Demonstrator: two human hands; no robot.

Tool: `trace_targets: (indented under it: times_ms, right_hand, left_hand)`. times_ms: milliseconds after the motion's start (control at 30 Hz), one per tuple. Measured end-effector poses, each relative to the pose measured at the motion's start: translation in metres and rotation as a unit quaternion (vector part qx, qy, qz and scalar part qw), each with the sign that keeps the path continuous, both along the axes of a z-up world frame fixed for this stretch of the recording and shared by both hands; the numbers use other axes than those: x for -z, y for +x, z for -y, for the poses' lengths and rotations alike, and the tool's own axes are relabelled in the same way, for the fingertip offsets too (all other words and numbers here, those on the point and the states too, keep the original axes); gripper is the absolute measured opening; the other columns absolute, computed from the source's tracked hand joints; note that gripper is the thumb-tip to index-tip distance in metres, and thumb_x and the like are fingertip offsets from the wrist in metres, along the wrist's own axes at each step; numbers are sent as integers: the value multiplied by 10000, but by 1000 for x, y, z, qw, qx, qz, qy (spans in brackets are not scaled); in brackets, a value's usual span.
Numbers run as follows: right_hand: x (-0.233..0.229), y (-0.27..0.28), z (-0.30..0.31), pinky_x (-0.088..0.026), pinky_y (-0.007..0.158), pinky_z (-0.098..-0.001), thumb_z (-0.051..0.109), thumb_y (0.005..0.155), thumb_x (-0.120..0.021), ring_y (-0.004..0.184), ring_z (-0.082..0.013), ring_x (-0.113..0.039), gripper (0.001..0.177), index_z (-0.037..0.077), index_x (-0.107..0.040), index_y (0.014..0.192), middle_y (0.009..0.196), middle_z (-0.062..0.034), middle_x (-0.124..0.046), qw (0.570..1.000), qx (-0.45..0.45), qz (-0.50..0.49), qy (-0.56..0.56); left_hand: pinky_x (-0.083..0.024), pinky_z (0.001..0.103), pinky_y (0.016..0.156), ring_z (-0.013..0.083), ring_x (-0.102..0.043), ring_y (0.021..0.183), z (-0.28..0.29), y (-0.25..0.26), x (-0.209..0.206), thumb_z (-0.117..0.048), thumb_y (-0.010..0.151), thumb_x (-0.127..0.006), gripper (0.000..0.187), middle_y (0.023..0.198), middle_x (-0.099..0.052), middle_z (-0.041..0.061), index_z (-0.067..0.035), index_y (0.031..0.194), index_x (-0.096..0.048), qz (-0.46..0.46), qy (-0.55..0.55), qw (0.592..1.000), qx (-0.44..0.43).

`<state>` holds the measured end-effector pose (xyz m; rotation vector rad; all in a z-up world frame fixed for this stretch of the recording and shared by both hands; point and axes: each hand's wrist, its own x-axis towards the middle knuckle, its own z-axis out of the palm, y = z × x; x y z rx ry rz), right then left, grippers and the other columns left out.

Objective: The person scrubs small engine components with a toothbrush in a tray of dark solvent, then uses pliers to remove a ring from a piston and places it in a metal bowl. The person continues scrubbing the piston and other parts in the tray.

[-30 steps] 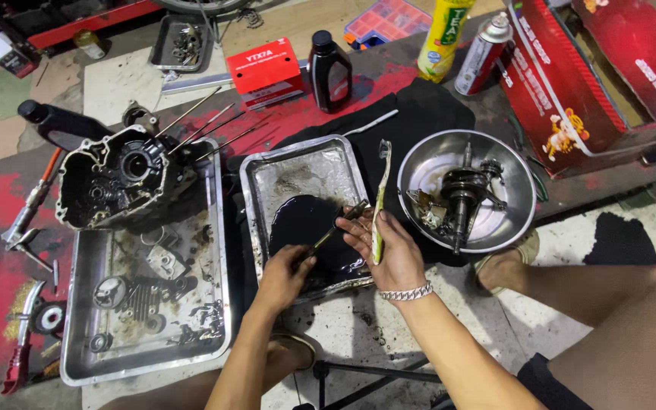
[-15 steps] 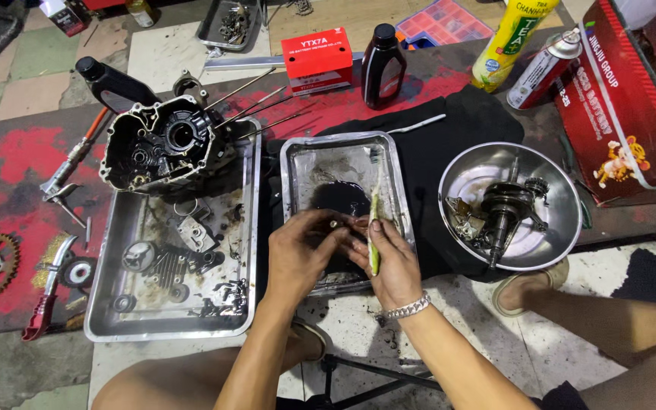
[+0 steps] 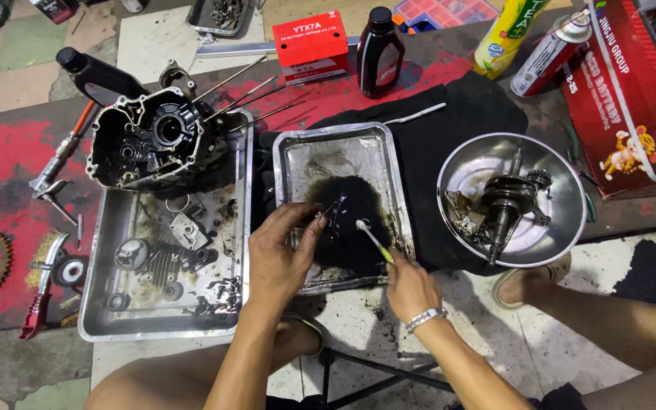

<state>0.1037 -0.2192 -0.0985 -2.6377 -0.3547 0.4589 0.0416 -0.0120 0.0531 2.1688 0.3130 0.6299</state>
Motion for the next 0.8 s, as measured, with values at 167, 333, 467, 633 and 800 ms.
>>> trace_targets:
  times_ms: [167,333,467,633,800]
  right_hand:
    - [-21,5,-12,-508,514,-409,251,1016,-530,482,-222,-596,475,193,-521,1487,747,-164,-760,993,-13,-112,-45]
    - [-84,-15,-5,-409,380,-344,270,950,-572,359,-181,-516,548,247,-556,1498,654,-102,-730,981,32,-86,174]
    - [-99,-31,-20,-310,319,-314,261,980,-557,345,-98,-397,472,230,-589,1450,592,-54,-705,960,16,-87,265]
    - [-118,-50,-24,-327,355,-323,268,971,-555,324,-119,-401,503,273,-589,1474,490,-88,-659,970,35,-113,214]
    - [-111,-41,-37,-388,402,-382,253,985,-563,366,-194,-422,462,191,-573,1443,490,-151,-610,968,30,-87,235]
  left_hand:
    - [-591,318,797,255,-759,914,1,2,-1,-136,921,-757,199,1040,-752,126,-12,1074,-738,31,22,999,-7]
    - [-586,319,716,247,-746,810,2,6,-1,-124,917,-756,187,1007,-749,124,-21,1072,-746,23,32,999,-23]
    - [-576,327,664,256,-739,761,3,10,2,-116,931,-758,168,976,-749,127,-26,1072,-748,32,67,997,-27]
    - [-580,330,672,272,-749,780,-4,14,1,-106,944,-747,148,945,-747,133,-21,1065,-743,56,88,994,-42]
    - [-560,349,642,286,-731,731,-3,15,2,-111,941,-752,129,890,-742,145,-8,1018,-758,37,92,994,-53]
